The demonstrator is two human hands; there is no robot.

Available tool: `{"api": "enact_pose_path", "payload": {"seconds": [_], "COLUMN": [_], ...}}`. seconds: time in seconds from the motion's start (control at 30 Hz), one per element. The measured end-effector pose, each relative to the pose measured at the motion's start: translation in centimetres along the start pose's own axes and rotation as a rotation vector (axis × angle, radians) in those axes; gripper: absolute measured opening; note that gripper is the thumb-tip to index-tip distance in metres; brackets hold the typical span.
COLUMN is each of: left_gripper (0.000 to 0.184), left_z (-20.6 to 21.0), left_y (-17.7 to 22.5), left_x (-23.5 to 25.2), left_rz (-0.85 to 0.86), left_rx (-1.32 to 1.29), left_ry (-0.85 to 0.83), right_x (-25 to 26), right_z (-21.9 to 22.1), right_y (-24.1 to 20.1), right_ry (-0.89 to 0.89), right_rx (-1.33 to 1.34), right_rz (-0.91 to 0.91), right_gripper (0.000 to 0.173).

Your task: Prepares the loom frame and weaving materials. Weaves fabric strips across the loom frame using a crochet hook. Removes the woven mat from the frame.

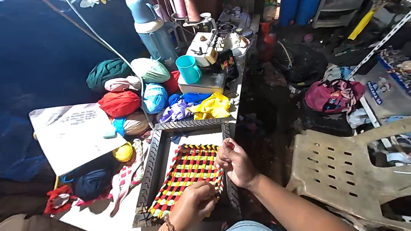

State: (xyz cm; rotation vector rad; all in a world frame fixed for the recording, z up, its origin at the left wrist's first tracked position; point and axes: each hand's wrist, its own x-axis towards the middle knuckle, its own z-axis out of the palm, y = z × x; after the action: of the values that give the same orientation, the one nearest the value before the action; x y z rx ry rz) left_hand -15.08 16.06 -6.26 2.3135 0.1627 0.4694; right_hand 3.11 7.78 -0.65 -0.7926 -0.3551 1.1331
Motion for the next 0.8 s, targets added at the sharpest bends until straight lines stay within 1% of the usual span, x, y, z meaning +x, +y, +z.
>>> {"api": "enact_pose_path", "payload": {"seconds": [0.03, 0.1, 0.17, 0.23, 0.27, 0.33, 0.43, 0.53, 0.6, 0.7, 0.73, 0.8], "left_gripper": [0.014, 0.016, 0.015, 0.013, 0.013, 0.013, 0.015, 0.016, 0.015, 0.014, 0.014, 0.014], "left_z": [0.2, 0.3, 0.3, 0.3, 0.4, 0.9, 2.0, 3.1, 3.7, 4.3, 4.4, 4.5], "left_y": [0.0, 0.5, 1.1, 1.7, 1.8, 1.9, 1.9, 2.1, 2.2, 2.4, 2.4, 2.2], "left_x": [-0.2, -0.4, -0.4, -0.4, -0.5, -0.8, -1.1, -1.3, -1.3, -1.3, -1.4, -1.8], "left_rz": [-0.047, -0.216, -0.382, -0.478, -0.492, -0.444, -0.273, -0.17, -0.118, -0.068, -0.052, -0.005], "left_rx": [-0.047, -0.188, -0.309, -0.373, -0.369, -0.297, -0.07, 0.159, 0.274, 0.344, 0.344, 0.314], "left_ry": [0.041, 0.109, 0.152, 0.194, 0.22, 0.281, 0.36, 0.438, 0.493, 0.554, 0.565, 0.57], "right_x": [0.0, -0.1, -0.2, -0.1, 0.1, 0.3, 0.4, 0.6, 0.7, 0.9, 1.0, 1.3], "right_z": [-0.2, -0.4, -0.4, -0.2, -0.1, 0.4, 1.5, 2.1, 2.9, 4.4, 4.8, 4.9], "right_y": [-0.1, -0.4, -0.6, -0.6, -0.6, -0.8, -1.4, -1.5, -1.6, -2.3, -2.5, -2.3], "right_ry": [-0.03, -0.082, -0.096, -0.088, -0.077, -0.054, -0.022, -0.029, -0.022, 0.019, 0.031, 0.072], "right_rx": [-0.003, -0.022, -0.048, -0.065, -0.076, -0.12, -0.253, -0.511, -0.759, -1.076, -1.119, -1.139], "right_rz": [0.011, 0.039, 0.055, 0.054, 0.058, 0.087, 0.172, 0.205, 0.205, 0.237, 0.253, 0.253], "right_gripper": [0.018, 0.016, 0.014, 0.012, 0.011, 0.008, 0.009, 0.006, 0.017, 0.035, 0.037, 0.036]}}
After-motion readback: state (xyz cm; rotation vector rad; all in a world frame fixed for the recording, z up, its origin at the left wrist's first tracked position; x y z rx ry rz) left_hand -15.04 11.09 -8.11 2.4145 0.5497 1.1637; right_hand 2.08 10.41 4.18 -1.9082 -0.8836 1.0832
